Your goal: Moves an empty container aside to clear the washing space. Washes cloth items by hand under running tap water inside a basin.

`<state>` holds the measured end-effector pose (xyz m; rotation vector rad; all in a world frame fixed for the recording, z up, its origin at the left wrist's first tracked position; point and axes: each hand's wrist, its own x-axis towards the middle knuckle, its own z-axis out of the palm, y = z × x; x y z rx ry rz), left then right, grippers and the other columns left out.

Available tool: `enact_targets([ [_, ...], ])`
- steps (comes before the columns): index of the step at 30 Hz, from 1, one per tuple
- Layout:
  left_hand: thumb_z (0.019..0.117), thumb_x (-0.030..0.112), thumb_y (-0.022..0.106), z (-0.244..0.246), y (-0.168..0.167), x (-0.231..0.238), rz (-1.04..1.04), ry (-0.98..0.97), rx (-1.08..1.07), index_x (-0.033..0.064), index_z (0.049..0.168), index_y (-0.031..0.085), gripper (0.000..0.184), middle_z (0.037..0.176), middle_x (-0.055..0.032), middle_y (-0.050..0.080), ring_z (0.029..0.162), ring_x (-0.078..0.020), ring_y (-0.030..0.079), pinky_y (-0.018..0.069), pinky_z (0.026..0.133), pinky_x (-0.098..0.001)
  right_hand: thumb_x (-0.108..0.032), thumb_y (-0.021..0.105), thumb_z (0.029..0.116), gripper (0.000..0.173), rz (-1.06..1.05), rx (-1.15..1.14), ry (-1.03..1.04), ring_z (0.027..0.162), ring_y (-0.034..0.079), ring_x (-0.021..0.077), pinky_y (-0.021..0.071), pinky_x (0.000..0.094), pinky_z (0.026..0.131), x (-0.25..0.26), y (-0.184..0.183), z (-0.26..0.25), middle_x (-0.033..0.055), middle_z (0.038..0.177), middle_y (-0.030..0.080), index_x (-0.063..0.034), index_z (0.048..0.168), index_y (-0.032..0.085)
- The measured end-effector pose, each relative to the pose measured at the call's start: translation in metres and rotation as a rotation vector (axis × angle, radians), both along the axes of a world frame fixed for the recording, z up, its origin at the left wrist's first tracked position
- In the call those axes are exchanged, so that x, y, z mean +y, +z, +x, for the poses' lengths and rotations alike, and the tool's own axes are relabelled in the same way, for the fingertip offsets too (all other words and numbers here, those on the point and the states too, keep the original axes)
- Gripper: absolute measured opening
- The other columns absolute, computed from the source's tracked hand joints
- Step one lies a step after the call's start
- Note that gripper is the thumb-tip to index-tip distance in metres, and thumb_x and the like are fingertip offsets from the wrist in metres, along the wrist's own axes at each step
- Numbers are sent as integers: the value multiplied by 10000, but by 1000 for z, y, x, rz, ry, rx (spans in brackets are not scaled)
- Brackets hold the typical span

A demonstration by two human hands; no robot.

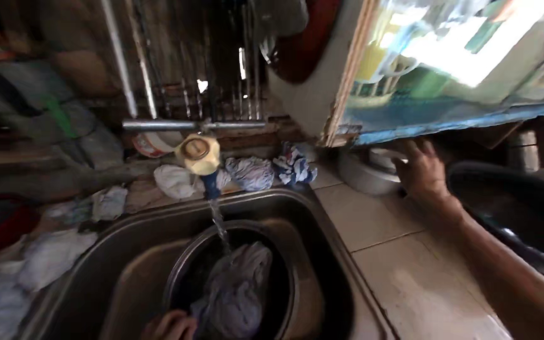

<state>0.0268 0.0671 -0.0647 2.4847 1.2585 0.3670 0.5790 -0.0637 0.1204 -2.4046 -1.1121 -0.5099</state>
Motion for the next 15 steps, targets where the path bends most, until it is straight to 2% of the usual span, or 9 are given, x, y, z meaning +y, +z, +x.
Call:
enact_targets([
  [1,986,224,643,0,0,0,4,1,-17,63,1052,781,222,1190,-195,702,1165,-402,638,505,1021,-534,-92,630,996,418,14,-36,44,1237,504,599,441,761,920,1,-4,-17,327,1437,486,-23,1402,558],
  [3,971,195,658,2,0,-1,-7,4,-49,60,1054,782,201,1176,-198,701,1156,-399,642,509,1021,-536,-63,650,968,361,20,-87,217,1168,569,553,490,696,910,5,-25,-68,313,1322,579,12,1320,620],
  [5,971,214,661,4,2,-4,-6,-7,-73,74,1097,777,221,1188,-190,700,1160,-384,646,519,1016,-526,-80,653,965,222,-104,5,491,1079,678,387,565,551,926,14,-72,-129,209,1174,695,-17,1164,725],
  [7,999,273,636,11,4,-8,-12,-41,-95,105,1190,758,281,1253,-176,690,1219,-365,633,504,1054,-517,-165,598,1005,227,-316,205,778,1184,657,297,544,460,1015,27,-130,-189,131,1228,703,-102,1161,750],
  [9,1024,327,598,22,7,-10,-90,-74,-90,141,1354,681,387,1435,-177,596,1356,-379,542,434,1135,-539,-258,582,1031,318,-453,361,939,1409,476,362,426,509,1144,48,-174,-236,160,1475,553,-154,1312,689],
  [10,1033,372,576,29,6,-11,-137,-77,-65,176,1441,612,455,1539,-173,501,1426,-384,468,391,1169,-547,-330,554,1047,402,-538,430,942,1508,310,405,330,564,1195,58,-187,-255,165,1605,398,-201,1424,608],
  [12,1033,445,547,45,-2,-9,-184,-73,-25,213,1521,525,541,1640,-199,339,1494,-421,352,325,1204,-563,-426,550,1034,525,-629,536,859,1551,63,487,156,686,1212,76,-208,-285,191,1696,163,-263,1529,491],
  [13,1036,460,534,54,-7,-6,-227,-64,7,222,1545,493,564,1666,-209,275,1512,-443,304,295,1214,-574,-458,560,1018,571,-620,530,804,1539,33,524,133,726,1191,81,-220,-297,221,1694,127,-255,1545,472],
  [15,1047,497,498,67,-14,4,-364,-71,161,277,1591,406,595,1707,-174,169,1549,-442,200,235,1232,-587,-401,582,1009,600,-677,517,696,1527,53,550,211,726,1164,87,-226,-319,231,1696,85,-232,1566,439],
])
